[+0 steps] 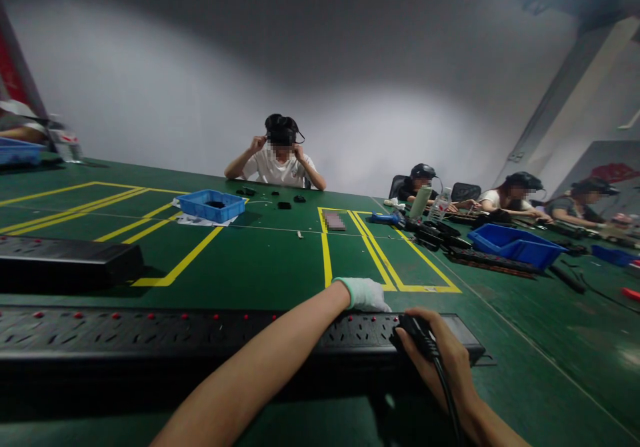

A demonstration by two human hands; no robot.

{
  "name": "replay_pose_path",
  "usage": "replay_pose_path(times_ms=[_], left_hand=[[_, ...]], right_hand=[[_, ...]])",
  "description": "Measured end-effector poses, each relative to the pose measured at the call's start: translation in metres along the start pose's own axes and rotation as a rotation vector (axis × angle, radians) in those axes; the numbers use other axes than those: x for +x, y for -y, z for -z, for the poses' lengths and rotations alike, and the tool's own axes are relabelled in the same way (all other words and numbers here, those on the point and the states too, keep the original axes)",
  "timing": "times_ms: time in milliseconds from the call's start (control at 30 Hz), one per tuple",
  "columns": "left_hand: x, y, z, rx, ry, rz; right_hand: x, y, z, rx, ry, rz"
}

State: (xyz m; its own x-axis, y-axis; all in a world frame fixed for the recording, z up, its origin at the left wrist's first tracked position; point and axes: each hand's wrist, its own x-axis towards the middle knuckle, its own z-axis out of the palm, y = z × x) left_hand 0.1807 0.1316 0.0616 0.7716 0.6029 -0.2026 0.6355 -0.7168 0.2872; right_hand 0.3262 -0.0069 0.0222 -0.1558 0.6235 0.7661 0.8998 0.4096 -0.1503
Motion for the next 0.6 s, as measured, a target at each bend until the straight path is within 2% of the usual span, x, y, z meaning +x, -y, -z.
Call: replay_pose_path(times_ms=[133,300,500,600], left_hand=[[0.003,0.006,-0.004,-0.079,0.153,0.004],[0.002,0.012,-0.005,-0.167,0.243,0.032],[-0.001,0.015,-0.003,-0.259,0.282,0.092],[-0.002,0.015,-0.003,-0.296,0.283,0.118]], right_hand=[[0.0,0.002,0.0,0.004,-0.003,-0.008],[0.002,0.0,0.002,0.024,-0.008,-0.045],[0.014,-0.01,0.014,0.063,0.114,0.172],[0.02,-0.015,0.019,0.078,0.182,0.228]])
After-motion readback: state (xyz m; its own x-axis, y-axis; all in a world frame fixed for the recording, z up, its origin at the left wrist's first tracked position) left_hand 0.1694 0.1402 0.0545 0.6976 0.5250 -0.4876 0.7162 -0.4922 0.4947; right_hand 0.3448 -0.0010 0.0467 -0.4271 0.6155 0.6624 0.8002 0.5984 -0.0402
